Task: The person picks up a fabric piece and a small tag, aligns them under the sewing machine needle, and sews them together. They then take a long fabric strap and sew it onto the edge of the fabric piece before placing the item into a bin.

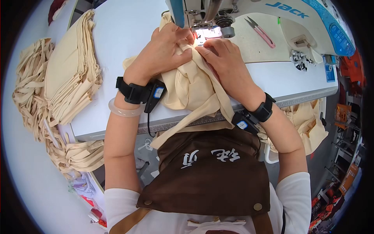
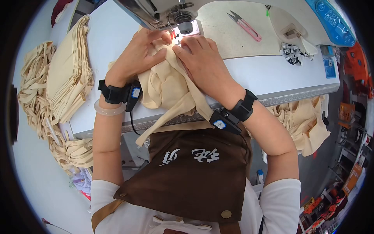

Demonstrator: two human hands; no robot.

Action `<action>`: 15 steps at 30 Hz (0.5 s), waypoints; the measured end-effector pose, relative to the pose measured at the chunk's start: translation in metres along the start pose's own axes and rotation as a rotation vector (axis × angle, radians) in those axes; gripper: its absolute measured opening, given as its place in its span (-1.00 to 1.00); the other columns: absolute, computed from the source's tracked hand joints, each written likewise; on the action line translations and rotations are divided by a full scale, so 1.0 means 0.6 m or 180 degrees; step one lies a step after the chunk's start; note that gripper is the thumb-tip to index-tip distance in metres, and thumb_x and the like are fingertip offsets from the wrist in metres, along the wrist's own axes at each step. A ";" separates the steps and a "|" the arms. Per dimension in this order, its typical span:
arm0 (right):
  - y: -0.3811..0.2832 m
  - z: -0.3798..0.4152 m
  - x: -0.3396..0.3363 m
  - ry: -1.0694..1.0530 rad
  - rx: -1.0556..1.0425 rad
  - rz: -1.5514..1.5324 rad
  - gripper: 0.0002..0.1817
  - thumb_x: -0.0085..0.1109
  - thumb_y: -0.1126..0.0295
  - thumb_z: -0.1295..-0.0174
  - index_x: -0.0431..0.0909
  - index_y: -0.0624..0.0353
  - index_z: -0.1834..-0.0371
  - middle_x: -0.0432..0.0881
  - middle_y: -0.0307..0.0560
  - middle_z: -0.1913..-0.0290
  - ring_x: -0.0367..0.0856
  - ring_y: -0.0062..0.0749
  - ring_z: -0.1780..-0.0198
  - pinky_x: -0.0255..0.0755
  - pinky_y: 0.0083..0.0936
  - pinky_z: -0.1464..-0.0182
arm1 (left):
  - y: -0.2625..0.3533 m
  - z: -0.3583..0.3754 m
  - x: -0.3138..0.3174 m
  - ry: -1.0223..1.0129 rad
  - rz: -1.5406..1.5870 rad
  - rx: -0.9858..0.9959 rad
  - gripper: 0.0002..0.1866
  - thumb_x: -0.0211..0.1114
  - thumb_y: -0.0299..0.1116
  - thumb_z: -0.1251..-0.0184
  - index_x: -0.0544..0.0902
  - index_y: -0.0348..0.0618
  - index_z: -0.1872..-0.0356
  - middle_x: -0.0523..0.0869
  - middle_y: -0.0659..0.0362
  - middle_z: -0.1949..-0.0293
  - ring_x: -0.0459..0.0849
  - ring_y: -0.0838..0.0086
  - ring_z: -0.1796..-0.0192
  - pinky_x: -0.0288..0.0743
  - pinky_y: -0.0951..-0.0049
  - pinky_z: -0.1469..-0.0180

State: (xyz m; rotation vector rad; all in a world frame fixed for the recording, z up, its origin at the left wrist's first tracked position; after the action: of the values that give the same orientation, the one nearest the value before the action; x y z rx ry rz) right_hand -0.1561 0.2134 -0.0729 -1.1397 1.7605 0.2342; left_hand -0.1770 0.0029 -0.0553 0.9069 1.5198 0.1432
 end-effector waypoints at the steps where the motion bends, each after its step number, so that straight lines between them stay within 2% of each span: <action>1: 0.000 0.000 0.000 0.0012 -0.0005 0.0009 -0.62 0.21 0.41 -0.28 0.54 0.09 -0.18 0.54 -0.04 -0.11 0.47 -0.15 -0.21 0.29 -0.19 -0.26 | -0.001 0.001 0.002 -0.0039 0.0032 -0.0056 -0.61 0.27 -0.16 -0.21 0.70 -0.08 -0.02 0.63 0.09 0.11 0.62 0.19 -0.01 0.28 0.15 -0.30; 8: -0.001 -0.001 0.003 0.0070 -0.0020 0.0028 -0.64 0.22 0.39 -0.29 0.54 0.09 -0.15 0.54 -0.07 -0.10 0.47 -0.17 -0.21 0.30 -0.20 -0.25 | 0.007 0.003 -0.004 0.0062 -0.0106 0.0059 -0.61 0.27 -0.15 -0.20 0.70 -0.12 0.01 0.64 0.09 0.13 0.60 0.19 0.02 0.29 0.18 -0.28; 15: -0.004 0.001 -0.001 0.0041 0.0039 0.0045 -0.63 0.22 0.39 -0.28 0.53 0.08 -0.17 0.53 -0.06 -0.11 0.47 -0.16 -0.22 0.30 -0.19 -0.25 | -0.006 -0.002 0.002 0.0130 0.0196 0.0033 -0.62 0.30 -0.16 -0.19 0.69 -0.11 0.01 0.66 0.12 0.13 0.59 0.23 -0.01 0.29 0.22 -0.27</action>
State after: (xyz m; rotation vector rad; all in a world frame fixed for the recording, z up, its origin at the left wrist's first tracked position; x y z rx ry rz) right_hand -0.1540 0.2127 -0.0720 -1.1227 1.7794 0.2250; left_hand -0.1792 0.0017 -0.0582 0.9647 1.5322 0.1997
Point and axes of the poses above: each hand's wrist, its own z-axis away from the middle knuckle, its own x-axis out of the palm, y = z × x, the point moved 2 cm from there along -z, towards the middle knuckle
